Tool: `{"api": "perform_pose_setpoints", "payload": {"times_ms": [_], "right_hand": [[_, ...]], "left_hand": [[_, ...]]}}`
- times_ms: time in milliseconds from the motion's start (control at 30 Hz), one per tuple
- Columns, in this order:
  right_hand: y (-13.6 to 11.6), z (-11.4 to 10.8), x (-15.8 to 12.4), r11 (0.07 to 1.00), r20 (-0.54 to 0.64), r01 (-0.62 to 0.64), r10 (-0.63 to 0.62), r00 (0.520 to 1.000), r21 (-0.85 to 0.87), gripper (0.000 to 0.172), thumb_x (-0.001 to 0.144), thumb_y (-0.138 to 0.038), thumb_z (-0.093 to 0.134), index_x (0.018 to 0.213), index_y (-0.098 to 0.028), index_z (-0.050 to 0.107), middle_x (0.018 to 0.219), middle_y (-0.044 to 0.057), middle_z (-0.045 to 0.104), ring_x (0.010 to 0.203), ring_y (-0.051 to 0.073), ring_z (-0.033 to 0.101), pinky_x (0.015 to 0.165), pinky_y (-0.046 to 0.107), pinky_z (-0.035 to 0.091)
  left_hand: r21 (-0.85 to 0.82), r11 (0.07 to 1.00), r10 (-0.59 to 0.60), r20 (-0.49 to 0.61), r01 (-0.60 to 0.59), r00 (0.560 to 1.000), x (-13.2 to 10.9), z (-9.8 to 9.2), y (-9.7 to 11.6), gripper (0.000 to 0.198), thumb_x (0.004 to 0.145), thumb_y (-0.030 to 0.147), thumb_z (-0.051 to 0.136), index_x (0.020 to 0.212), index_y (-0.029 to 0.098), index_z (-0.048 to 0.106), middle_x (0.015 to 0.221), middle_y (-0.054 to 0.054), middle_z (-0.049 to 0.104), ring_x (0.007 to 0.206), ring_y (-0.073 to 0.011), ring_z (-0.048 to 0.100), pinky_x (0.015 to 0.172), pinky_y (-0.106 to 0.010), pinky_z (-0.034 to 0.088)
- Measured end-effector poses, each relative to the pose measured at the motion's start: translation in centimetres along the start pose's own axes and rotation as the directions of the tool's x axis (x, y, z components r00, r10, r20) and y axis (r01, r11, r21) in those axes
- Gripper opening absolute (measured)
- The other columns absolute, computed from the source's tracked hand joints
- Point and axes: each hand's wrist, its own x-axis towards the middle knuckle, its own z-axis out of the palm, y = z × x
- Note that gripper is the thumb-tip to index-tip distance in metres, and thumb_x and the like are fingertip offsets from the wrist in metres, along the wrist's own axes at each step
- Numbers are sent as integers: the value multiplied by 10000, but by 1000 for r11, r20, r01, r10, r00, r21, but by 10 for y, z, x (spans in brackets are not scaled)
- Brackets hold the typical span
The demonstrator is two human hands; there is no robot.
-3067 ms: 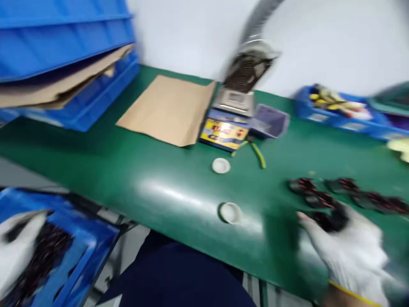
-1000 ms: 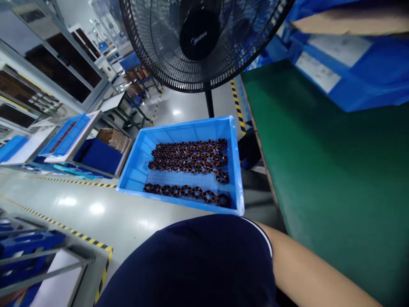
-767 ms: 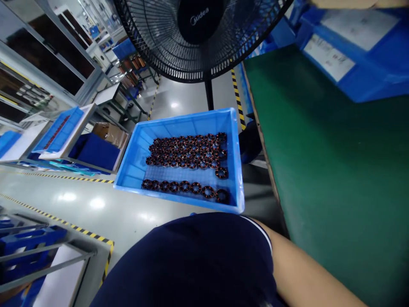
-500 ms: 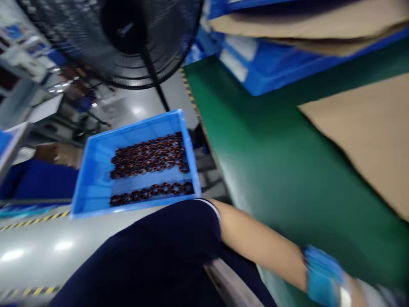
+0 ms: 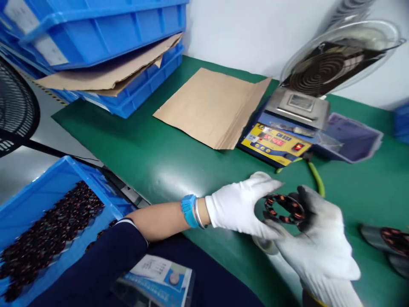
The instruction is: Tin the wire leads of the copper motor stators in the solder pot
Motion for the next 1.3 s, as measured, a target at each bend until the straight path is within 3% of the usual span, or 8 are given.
{"api": "perform_pose_setpoints", "payload": {"times_ms": [100, 300, 367, 533, 667, 800, 1100, 1300], "right_hand": [[-1, -4, 2, 996, -82, 66, -71, 994, -62, 589, 800, -580, 561, 1259, -212, 524, 1095, 129, 579, 1042, 278, 591, 886, 390, 544], [0, -13, 9, 993, -84, 115, -113, 990, 26, 511, 790, -548, 545, 1117, -156, 575, 1131, 158, 611, 1054, 282, 608, 935, 427, 529], [0, -12, 12, 992, -74, 117, -114, 991, 49, 498, 777, -546, 543, 1084, -156, 578, 1133, 163, 621, 1038, 290, 624, 924, 441, 535], [-4, -14, 19, 969, -38, 241, -239, 970, 60, 356, 791, -505, 554, 943, -182, 566, 961, 124, 651, 828, 232, 653, 726, 346, 556], [-2, -19, 22, 960, -35, 278, -279, 960, -25, 386, 836, -514, 529, 1041, -188, 564, 936, 103, 640, 789, 209, 635, 681, 312, 528], [12, -18, 32, 909, -79, 323, -354, 932, -262, 440, 838, -504, 520, 1106, -158, 564, 1017, 144, 629, 903, 266, 625, 785, 382, 517], [33, -1, 44, 884, 229, 206, -116, 967, -421, 469, 884, -482, 492, 1296, -259, 497, 1255, 77, 547, 720, 166, 577, 586, 296, 419], [30, -6, 71, 920, 431, 17, 168, 886, -392, 556, 799, -552, 571, 1302, -327, 492, 1248, 13, 548, 837, 186, 595, 601, 297, 414]], "left_hand": [[94, 975, -202, 17, 200, 979, 1, -7, 8, 54, 761, 219, 704, 797, 178, 705, 865, -75, 708, 904, -260, 696, 848, -342, 533], [-406, 796, -442, 114, 448, 890, 8, -34, 22, 291, 745, 420, 724, 712, 152, 617, 586, 11, 590, 435, -74, 495, 434, -203, 394], [-422, 778, -488, 63, 466, 871, 10, -31, 21, 379, 672, 463, 791, 704, 154, 576, 581, 30, 569, 441, -61, 493, 431, -187, 399], [-340, 657, -554, 386, 672, 737, 11, -9, 10, 397, 666, 462, 807, 658, 145, 568, 552, 29, 570, 416, -57, 493, 412, -183, 420], [-512, 679, -622, -22, 525, 783, 16, -15, 3, 293, 823, 411, 659, 721, 159, 550, 544, 49, 559, 386, -37, 484, 373, -142, 329], [-576, 749, -578, -326, 327, 748, 23, -21, -9, 252, 843, 367, 619, 735, 159, 524, 567, 54, 558, 389, -31, 488, 364, -141, 287], [-653, 677, -614, -246, 340, 750, 23, -9, -24, 210, 846, 348, 583, 784, 162, 509, 616, 44, 586, 418, -45, 517, 390, -158, 314], [-644, 668, -624, -212, 373, 752, 23, -11, -21, 229, 844, 377, 581, 805, 162, 511, 634, 38, 595, 434, -49, 521, 409, -170, 330]]}}
